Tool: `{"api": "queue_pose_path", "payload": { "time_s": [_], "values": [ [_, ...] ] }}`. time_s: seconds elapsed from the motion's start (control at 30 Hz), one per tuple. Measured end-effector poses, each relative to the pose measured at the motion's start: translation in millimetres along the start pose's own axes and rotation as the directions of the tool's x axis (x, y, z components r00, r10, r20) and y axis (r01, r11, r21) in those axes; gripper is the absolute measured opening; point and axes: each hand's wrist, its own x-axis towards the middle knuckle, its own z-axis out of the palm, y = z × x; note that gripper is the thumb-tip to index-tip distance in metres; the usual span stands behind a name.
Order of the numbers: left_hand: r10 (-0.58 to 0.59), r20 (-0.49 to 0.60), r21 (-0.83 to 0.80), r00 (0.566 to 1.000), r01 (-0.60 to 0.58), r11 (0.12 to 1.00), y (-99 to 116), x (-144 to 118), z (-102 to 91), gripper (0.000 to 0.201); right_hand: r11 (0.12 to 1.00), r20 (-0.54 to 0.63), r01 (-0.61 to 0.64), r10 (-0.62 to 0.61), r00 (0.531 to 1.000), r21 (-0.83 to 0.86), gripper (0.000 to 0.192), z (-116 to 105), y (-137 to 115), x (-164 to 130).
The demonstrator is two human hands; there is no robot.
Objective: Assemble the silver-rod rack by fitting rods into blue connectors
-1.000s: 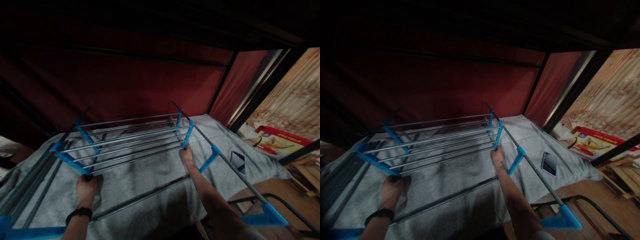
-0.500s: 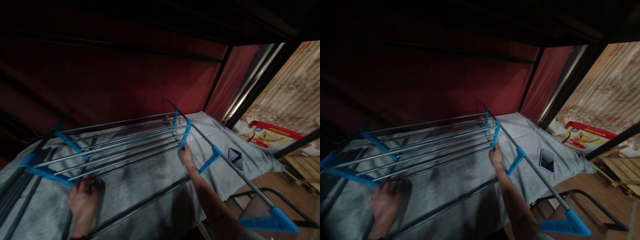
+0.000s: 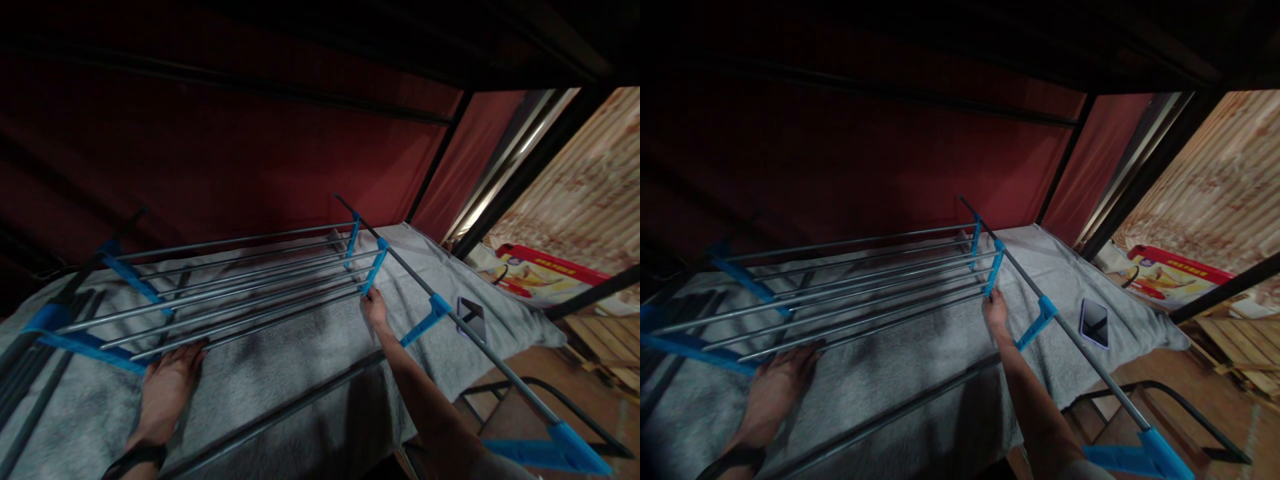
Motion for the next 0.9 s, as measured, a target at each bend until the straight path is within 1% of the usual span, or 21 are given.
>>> {"api": "queue_pose_path", "payload": {
  "time_s": [0.13,0.33,0.47,0.63,0.8,0.9],
  "values": [
    [0.007,0.028,-0.016,1.000,-0.007,1.000,-1.2,4.7,-4.8,0.055,0.999,0.004,-0.046,0.046,0.999,-0.019,0.029,-0.1,0.1,-0.6],
    [0.005,0.047,-0.040,0.999,-0.003,0.999,-6.0,8.5,-1.7,0.047,0.994,0.014,-0.087,0.088,0.996,-0.058,0.032,-3.0,-6.0,-2.9],
    [0.012,0.028,-0.036,1.000,-0.011,0.999,-3.4,6.9,-3.2,0.049,0.992,0.021,-0.101,0.103,0.994,-0.082,0.033,-5.3,-9.9,-3.5],
    [-0.002,0.081,-0.008,0.997,0.002,1.000,1.6,7.4,-7.3,0.049,0.990,0.041,-0.097,0.102,0.994,-0.104,0.036,-7.0,-12.7,-4.6],
    [0.010,0.074,-0.017,0.997,-0.008,1.000,2.8,8.9,-9.9,0.046,0.988,0.052,-0.099,0.106,0.993,-0.115,0.034,-8.6,-17.7,-6.0],
    [0.000,0.101,-0.020,0.995,0.002,1.000,1.5,9.9,-10.9,0.045,0.983,0.051,-0.126,0.134,0.990,-0.133,0.035,-9.6,-22.1,-6.3]
  ]
}}
